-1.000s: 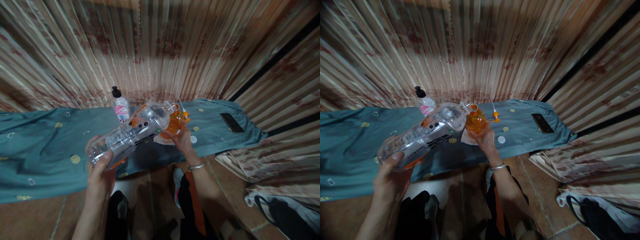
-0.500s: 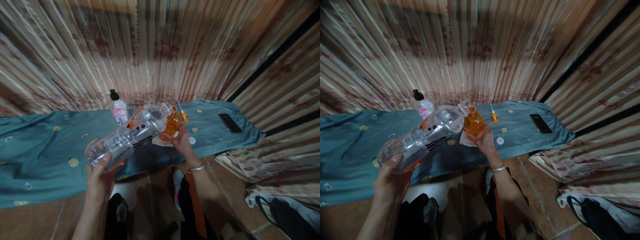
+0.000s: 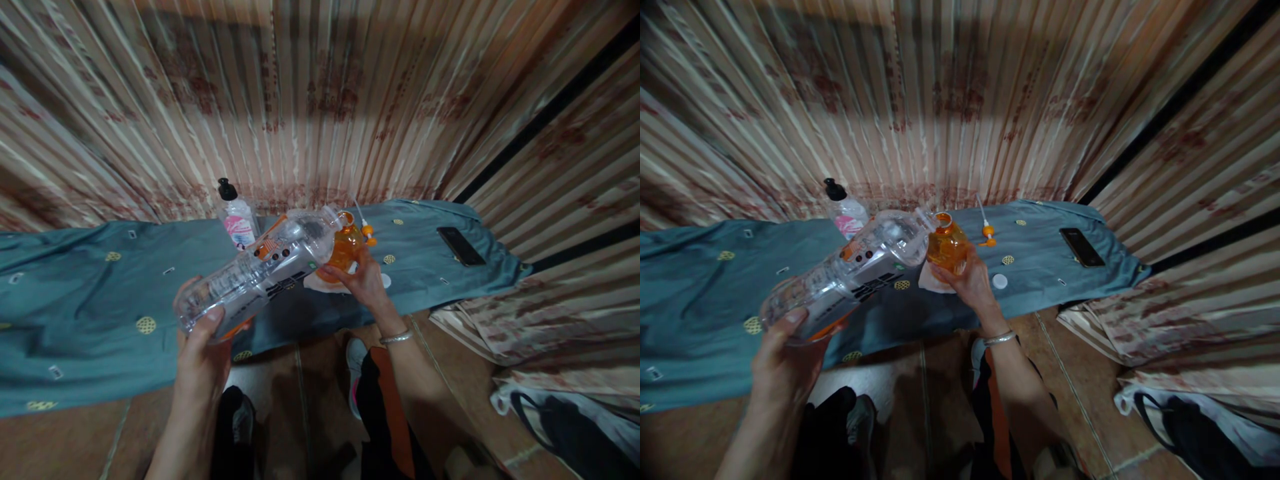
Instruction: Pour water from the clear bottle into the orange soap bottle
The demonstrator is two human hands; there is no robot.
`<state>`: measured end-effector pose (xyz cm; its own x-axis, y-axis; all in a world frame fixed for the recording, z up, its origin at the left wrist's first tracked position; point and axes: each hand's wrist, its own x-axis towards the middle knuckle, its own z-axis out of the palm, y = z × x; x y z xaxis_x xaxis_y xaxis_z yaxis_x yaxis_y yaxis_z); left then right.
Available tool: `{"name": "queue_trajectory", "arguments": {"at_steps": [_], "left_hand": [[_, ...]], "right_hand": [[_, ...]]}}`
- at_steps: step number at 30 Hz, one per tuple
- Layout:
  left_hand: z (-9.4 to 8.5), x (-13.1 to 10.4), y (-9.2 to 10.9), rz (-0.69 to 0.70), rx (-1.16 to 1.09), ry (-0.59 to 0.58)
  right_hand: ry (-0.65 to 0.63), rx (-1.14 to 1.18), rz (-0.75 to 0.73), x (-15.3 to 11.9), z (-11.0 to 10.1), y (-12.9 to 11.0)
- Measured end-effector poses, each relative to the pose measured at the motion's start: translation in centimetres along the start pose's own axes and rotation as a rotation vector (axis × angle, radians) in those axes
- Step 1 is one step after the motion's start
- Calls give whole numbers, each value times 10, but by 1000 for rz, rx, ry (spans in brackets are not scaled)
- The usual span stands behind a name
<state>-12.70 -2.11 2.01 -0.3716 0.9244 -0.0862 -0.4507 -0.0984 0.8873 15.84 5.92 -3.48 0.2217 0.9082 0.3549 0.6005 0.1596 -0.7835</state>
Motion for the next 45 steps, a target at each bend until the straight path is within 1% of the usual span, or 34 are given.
{"name": "queue_trajectory", "arguments": {"at_steps": [4,8,11,17,26,32,37,41,45], "left_hand": [[0,0,1,-14,-21,22],[-2,0,2,-32,-33,13],[-3,-1,3,-22,-42,19],[-3,-1,3,12,16,-11],[2,-1,1,8,6,15],[5,1,-1,-6,-16,50],[0,3,-2,11,10,4],[0,2,0,-29,-2,38],[11,1,3,-26,-10,99]], "right_hand": [[9,-20,-13,0,2,3],[16,-25,-29,0,3,5],[23,-24,-34,-1,3,5],[13,-27,-1,-1,3,3],[8,-43,8,-1,3,-1],[22,-37,-27,-2,5,5],[34,-23,-50,-2,5,11],[36,-33,-30,-2,5,11],[35,-40,-23,-2,5,10]]}}
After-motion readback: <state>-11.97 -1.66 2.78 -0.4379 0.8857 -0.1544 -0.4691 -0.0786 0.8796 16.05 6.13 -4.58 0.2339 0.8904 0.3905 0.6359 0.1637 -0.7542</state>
